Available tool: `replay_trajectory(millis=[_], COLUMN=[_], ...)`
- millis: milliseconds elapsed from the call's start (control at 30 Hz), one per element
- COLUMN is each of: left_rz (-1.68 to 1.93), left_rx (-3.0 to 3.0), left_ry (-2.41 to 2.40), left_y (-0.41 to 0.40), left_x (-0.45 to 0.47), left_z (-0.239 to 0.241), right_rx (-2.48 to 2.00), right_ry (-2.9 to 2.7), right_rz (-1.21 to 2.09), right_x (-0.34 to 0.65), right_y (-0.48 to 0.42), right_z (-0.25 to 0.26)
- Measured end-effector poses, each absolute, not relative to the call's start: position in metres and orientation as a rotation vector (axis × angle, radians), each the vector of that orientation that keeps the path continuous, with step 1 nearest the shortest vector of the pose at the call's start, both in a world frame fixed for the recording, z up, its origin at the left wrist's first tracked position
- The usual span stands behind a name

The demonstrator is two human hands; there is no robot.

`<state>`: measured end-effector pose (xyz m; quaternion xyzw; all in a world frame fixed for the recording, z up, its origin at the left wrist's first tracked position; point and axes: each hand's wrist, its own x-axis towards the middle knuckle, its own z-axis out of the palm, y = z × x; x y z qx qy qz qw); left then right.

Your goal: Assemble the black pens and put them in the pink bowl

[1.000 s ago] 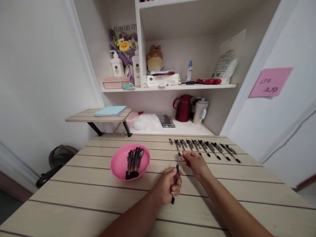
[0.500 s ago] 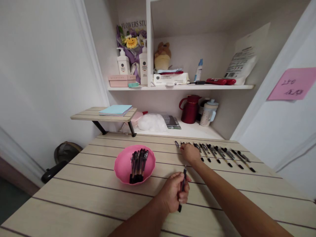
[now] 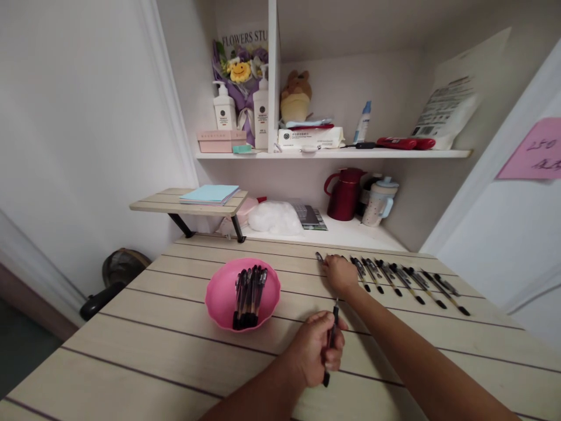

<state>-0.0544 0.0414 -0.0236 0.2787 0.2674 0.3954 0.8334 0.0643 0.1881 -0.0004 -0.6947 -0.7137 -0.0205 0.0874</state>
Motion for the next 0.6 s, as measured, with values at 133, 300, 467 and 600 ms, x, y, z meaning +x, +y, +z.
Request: replay_trajectory(millis=[133,300,467,600], left_rz=[1.019,1.357,1.456,1.402], left_rx=[0.547,0.358,0.299,0.307], left_ry=[0.589,0.515,0.528,0.534], left_y=[0.042,0.051,0.057,0.058], left_x=[-0.051,-0.049,-0.052,-0.055], left_z=[-0.023,-0.022,-0.025,-0.025], right_rx=[-1.995,-1.662,-1.354,-1.335], right_ry=[-2.051,-1.840,-1.596,-1.662], right_rz=[-0.004,0.759,1.331,1.165], right_x=[0.072,0.081,0.070,0.062], right_y=[0.170,0.110,0.049,0.039], right_z=[0.004,-0.003,-0.023,-0.030])
